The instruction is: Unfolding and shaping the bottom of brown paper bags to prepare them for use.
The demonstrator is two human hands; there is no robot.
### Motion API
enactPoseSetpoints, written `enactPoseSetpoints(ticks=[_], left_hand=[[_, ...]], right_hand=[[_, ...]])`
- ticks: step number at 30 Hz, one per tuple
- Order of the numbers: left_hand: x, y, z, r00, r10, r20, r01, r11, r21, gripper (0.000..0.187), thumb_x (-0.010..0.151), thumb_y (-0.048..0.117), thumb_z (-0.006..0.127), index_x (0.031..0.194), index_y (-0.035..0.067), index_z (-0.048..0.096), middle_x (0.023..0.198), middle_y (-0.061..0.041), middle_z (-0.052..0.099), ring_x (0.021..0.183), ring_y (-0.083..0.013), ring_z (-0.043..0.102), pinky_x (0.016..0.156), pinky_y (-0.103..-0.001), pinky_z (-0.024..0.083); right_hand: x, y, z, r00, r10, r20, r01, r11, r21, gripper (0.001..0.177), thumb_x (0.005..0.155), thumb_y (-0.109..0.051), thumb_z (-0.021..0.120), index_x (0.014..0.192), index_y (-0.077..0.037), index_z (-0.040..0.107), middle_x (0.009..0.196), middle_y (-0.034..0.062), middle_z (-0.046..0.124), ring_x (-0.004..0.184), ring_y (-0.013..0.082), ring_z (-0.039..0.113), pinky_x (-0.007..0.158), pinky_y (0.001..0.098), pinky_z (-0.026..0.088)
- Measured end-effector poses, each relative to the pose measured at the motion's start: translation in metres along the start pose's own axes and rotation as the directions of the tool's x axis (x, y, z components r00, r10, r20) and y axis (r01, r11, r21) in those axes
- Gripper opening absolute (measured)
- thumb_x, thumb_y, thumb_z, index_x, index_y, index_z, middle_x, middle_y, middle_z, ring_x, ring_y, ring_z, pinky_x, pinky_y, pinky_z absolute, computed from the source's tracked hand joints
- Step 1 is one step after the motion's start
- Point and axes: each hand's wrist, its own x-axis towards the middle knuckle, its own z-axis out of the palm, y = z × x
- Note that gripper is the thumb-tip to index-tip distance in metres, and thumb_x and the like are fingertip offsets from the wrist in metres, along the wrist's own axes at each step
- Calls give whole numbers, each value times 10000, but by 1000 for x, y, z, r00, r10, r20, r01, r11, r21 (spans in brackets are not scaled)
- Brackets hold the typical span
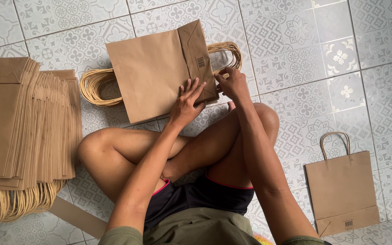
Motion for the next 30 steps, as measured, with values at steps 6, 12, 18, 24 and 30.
enactPoseSetpoints(ticks=[6,12,18,24,30], left_hand=[[1,4,-3,1000,7,22,-8,999,46,667,902,301,691,1539,285,495,1599,-92,437,1461,-400,384,1183,-632,278],[2,3,2,999,34,29,-38,991,125,662,941,389,682,1554,267,465,1608,-124,416,1460,-424,378,1171,-654,288],[2,0,2,996,82,39,-87,987,134,674,910,318,680,1547,242,473,1578,-163,446,1431,-453,410,1139,-677,315],[2,0,1,996,86,30,-89,989,119,673,908,310,668,1549,250,471,1572,-159,456,1425,-446,419,1131,-674,323],[0,-3,4,993,119,5,-118,977,177,597,931,344,682,1490,192,538,1578,-151,450,1427,-442,421,1117,-664,351]], right_hand=[[2,-2,1,1000,-30,-2,30,999,40,347,941,-305,670,1113,-7,706,695,161,737,570,219,738,550,283,620],[2,-2,-1,1000,-29,2,29,999,33,362,946,-344,678,1113,-24,707,702,153,742,594,221,744,567,287,619],[2,2,3,1000,4,15,-2,996,-86,431,951,-395,640,1150,-16,691,673,110,743,562,202,738,565,292,605],[6,7,3,1000,-1,28,4,995,-104,482,946,-464,636,1148,-32,709,650,100,734,559,211,727,573,309,578],[0,-6,-3,998,36,55,-38,999,25,578,960,-531,656,1208,-9,642,701,127,741,629,228,758,642,305,607]])
